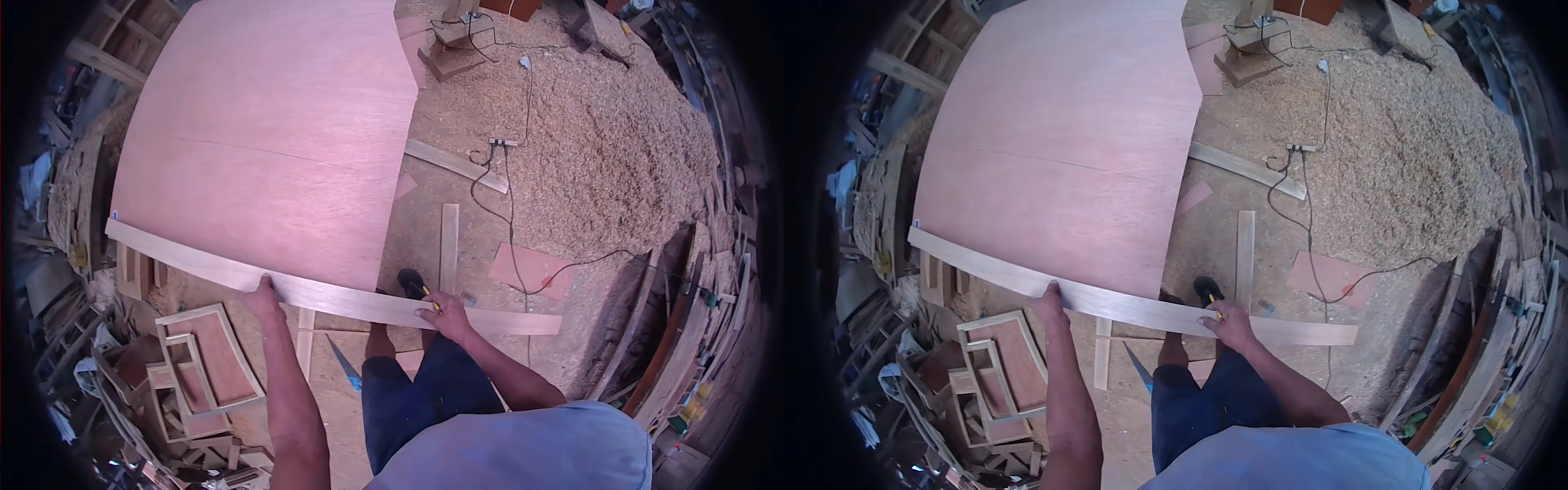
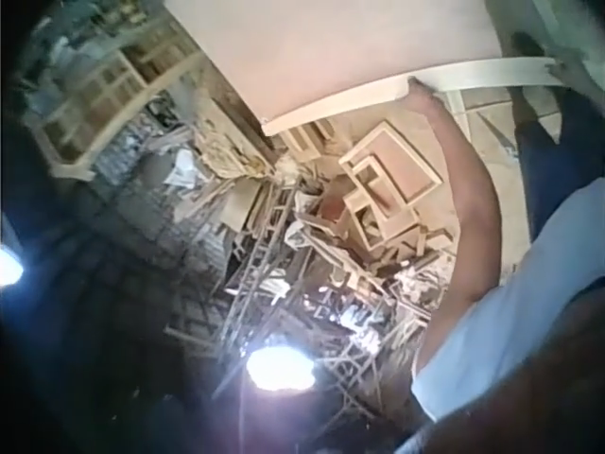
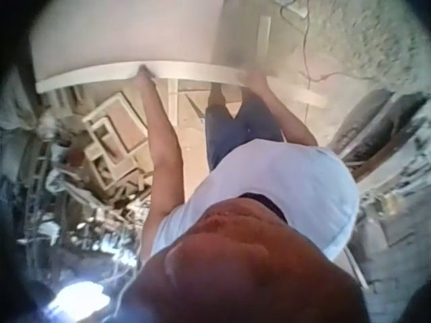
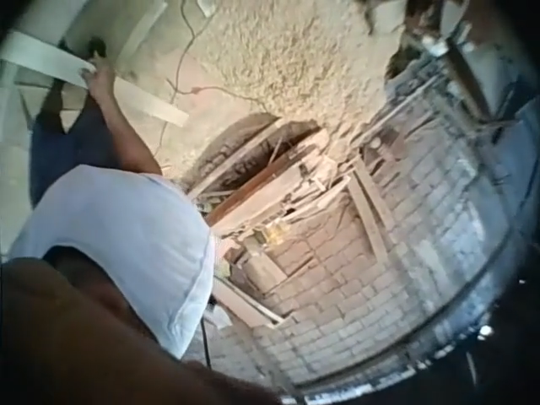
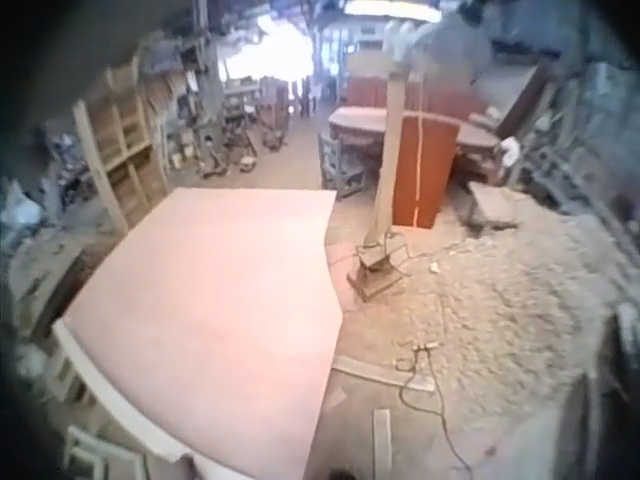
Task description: Measuring and marking plywood and placing it onto a wooden frame.
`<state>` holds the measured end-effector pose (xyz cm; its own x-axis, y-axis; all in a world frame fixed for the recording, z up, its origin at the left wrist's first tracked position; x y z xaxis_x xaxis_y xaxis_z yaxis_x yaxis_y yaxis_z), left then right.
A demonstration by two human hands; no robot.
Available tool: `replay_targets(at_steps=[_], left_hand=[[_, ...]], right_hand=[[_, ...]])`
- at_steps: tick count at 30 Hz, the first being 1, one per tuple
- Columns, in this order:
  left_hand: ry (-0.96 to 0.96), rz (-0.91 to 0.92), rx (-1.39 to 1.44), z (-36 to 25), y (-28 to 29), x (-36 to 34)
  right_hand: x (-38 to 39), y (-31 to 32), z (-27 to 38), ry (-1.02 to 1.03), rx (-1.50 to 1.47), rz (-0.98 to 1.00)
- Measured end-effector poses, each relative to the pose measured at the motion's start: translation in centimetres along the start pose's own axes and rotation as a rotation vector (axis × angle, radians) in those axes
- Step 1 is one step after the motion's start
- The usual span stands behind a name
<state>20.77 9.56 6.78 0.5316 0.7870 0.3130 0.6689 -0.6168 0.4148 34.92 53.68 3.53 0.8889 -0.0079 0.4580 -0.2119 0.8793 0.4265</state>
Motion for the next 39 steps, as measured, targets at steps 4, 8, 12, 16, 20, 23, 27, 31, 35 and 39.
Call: replay_targets(at_steps=[4, 8, 12, 16, 20, 23, 27, 31, 35, 39], left_hand=[[-0.071, 0.087, -0.218, -2.1, -3.0, 1.2], [-0.016, 0.161, -0.606, -2.0, -5.2, 0.3], [0.073, 0.16, -0.434, 0.1, -6.3, -0.7], [-0.002, 0.095, -0.685, 0.5, -7.7, 0.0], [-0.017, 0.16, -0.694, 1.6, -6.7, -2.6], [-0.227, 0.202, -0.759, 4.0, -5.3, -3.5], [-0.089, -0.133, -0.982, 5.7, -6.1, 0.6], [0.08, -0.062, -0.225, 7.8, -2.2, -2.6], [0.391, 0.153, 0.047, 4.1, -4.6, 1.3], [0.421, 0.1, 0.222, 4.2, -3.8, 1.4]], right_hand=[[-0.2, 0.7, -0.8, -0.042, -0.03, -0.061], [-1.5, 1.5, -0.3, 0.017, 0.133, -0.141], [-3.2, 2.2, 0.3, 0.039, 0.122, -0.159], [-5.3, 2.1, 0.2, 0.099, 0.163, -0.198], [-7.7, 1.1, 3.0, 0.193, 0.133, -0.254], [-10.0, 1.8, 4.7, 0.213, 0.067, -0.317], [-13.8, 5.4, 6.0, 0.26, 0.134, -0.394], [-17.6, 7.4, 8.7, 0.127, -0.052, -0.403], [-19.1, 11.7, 8.3, 0.027, -0.038, -0.362], [-18.3, 10.9, 9.1, 0.15, -0.109, -0.402]])
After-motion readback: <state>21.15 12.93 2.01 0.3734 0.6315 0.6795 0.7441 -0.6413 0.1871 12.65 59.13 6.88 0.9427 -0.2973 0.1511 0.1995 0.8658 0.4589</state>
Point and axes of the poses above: each hand's wrist, its own x-axis away from the middle knuckle, its own y-axis out of the back of the hand, z = x × y, the point moved 3 cm from there along -x, towards the middle knuckle, and after that the axes turned 1 degree about -y, right-handed, at the moved point
